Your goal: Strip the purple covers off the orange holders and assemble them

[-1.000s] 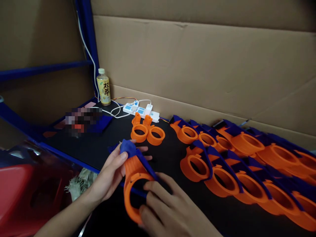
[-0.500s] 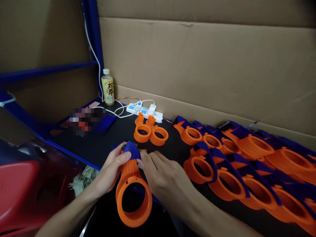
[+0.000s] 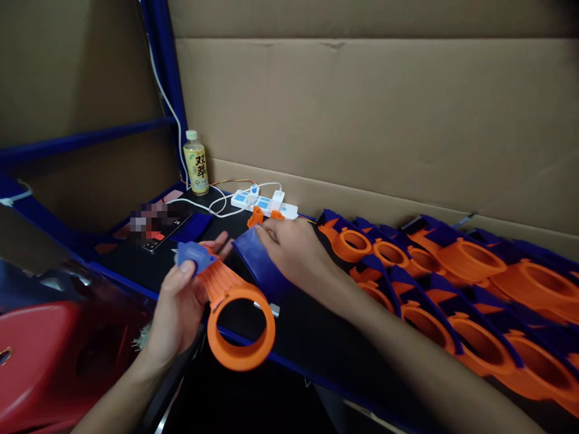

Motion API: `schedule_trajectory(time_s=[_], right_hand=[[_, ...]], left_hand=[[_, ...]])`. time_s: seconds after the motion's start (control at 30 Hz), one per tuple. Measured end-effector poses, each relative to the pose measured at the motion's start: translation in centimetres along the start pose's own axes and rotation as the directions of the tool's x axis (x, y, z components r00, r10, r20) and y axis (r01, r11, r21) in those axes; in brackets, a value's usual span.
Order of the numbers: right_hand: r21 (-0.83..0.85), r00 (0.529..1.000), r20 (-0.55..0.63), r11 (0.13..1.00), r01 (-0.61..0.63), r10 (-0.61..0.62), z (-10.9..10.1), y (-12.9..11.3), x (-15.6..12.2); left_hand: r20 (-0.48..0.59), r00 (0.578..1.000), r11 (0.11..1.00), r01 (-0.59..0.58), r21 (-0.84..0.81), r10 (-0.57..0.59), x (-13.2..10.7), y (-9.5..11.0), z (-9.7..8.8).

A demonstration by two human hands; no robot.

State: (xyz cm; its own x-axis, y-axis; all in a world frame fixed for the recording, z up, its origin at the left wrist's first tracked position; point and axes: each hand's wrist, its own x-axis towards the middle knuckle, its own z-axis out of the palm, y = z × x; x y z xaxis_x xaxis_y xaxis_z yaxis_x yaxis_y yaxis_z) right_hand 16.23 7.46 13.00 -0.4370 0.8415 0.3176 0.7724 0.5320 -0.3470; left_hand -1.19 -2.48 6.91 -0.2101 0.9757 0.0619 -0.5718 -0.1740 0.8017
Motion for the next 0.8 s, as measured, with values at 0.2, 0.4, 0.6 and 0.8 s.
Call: schedule_trajectory(time_s=[0.2, 0.4, 0.6, 0.8], right_hand=[[0.462, 0.940, 0.279, 0.831, -0.310, 0.195, 5.3, -0.9, 6.3], [0.671, 0.846, 0.498, 0.533, -0.516, 0.192, 11.8, -3.3, 9.4], [0.775, 0.830, 0.511, 0.299, -0.557, 0.222, 14.4, -3.6, 11.1], [0.794, 0.827, 0.506, 0.241, -0.558, 0.245, 15.1, -3.6, 11.5]], left_hand=[[0.102, 0.994, 0.999, 0.028, -0.045, -0.023, -1.0, -0.5, 0.5], [0.182, 0.976, 0.992, 0.124, -0.030, -0.117, -0.8, -2.4, 0.6], [0.175, 0.972, 0.984, 0.168, -0.061, -0.155, -0.2, -2.4, 0.4], [0.218, 0.958, 0.966, 0.221, -0.135, -0.188, -0.1, -2.3, 0.5]])
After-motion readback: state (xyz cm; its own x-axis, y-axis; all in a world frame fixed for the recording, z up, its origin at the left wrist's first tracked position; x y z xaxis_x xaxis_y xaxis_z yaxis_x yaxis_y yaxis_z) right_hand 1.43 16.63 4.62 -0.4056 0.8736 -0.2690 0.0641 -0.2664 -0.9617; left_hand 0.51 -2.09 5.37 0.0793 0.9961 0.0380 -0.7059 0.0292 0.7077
